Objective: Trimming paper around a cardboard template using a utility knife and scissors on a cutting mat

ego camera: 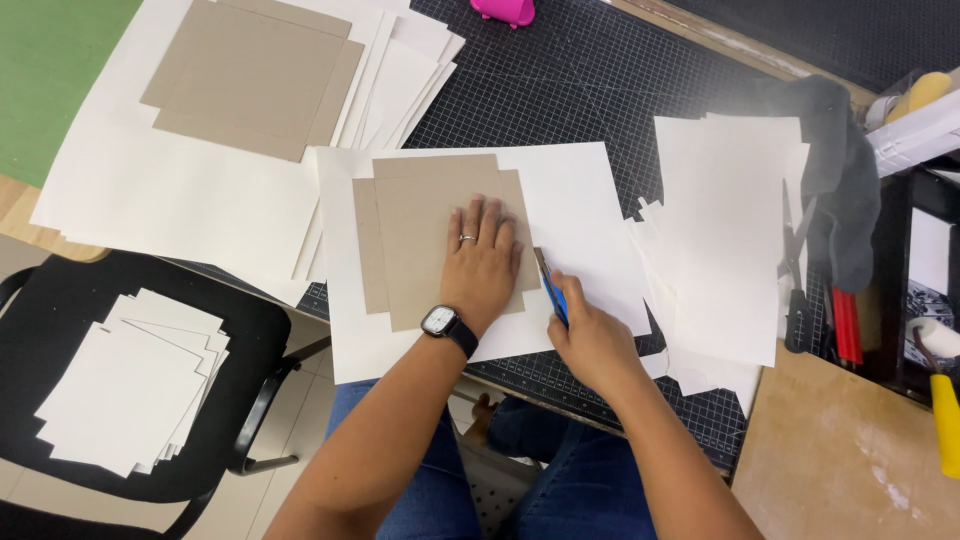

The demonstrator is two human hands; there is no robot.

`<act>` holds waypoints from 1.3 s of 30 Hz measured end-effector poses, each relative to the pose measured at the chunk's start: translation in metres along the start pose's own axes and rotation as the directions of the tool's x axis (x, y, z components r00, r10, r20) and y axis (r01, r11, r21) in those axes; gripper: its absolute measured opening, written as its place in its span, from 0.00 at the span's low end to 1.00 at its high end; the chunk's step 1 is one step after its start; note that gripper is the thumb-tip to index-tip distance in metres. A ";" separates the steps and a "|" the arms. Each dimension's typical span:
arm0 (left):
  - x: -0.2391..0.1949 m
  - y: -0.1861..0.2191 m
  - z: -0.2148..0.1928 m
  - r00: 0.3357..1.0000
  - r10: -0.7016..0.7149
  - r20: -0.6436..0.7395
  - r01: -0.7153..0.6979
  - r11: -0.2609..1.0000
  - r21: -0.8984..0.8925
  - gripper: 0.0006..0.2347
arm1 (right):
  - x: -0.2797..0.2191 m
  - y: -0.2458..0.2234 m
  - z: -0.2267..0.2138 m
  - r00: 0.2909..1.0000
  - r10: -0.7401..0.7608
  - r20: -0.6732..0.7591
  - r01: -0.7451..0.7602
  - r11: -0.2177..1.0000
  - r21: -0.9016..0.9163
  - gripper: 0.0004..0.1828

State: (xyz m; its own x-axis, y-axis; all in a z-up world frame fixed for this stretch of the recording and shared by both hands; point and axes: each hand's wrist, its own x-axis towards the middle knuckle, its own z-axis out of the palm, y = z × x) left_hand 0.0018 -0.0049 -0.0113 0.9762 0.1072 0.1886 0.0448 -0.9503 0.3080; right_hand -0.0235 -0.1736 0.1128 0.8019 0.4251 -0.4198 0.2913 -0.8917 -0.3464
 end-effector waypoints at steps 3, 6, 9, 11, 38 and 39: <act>-0.002 0.000 -0.001 1.000 -0.007 0.015 0.007 1.000 0.006 0.18 | -0.013 0.001 0.005 1.000 -0.014 -0.013 0.014 1.000 0.012 0.25; 0.000 0.001 0.002 1.000 -0.017 0.013 0.017 1.000 0.013 0.18 | -0.027 0.004 0.010 1.000 -0.003 -0.004 0.002 1.000 -0.008 0.26; 0.000 0.002 -0.002 1.000 -0.025 0.015 0.025 1.000 0.012 0.18 | -0.042 0.014 0.019 1.000 -0.007 0.017 0.007 0.999 -0.037 0.26; -0.002 -0.002 0.011 0.986 0.030 -0.161 -0.033 0.999 -0.014 0.16 | -0.045 0.033 0.042 1.000 0.020 0.009 -0.019 0.998 -0.068 0.29; 0.000 -0.006 0.015 0.938 0.086 -0.337 -0.101 0.994 -0.028 0.16 | -0.043 0.009 0.066 0.986 0.095 -0.136 -0.084 0.993 0.087 0.30; -0.002 -0.005 0.017 0.944 0.079 -0.321 -0.097 0.994 -0.041 0.16 | -0.044 0.010 0.068 0.986 0.095 -0.136 -0.085 0.994 0.072 0.30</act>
State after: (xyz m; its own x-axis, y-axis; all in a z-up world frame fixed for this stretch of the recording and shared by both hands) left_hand 0.0033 -0.0053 -0.0292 0.8566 0.1198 0.5019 -0.0590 -0.9436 0.3259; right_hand -0.0910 -0.1908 0.0707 0.8893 0.3136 -0.3329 0.1831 -0.9112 -0.3691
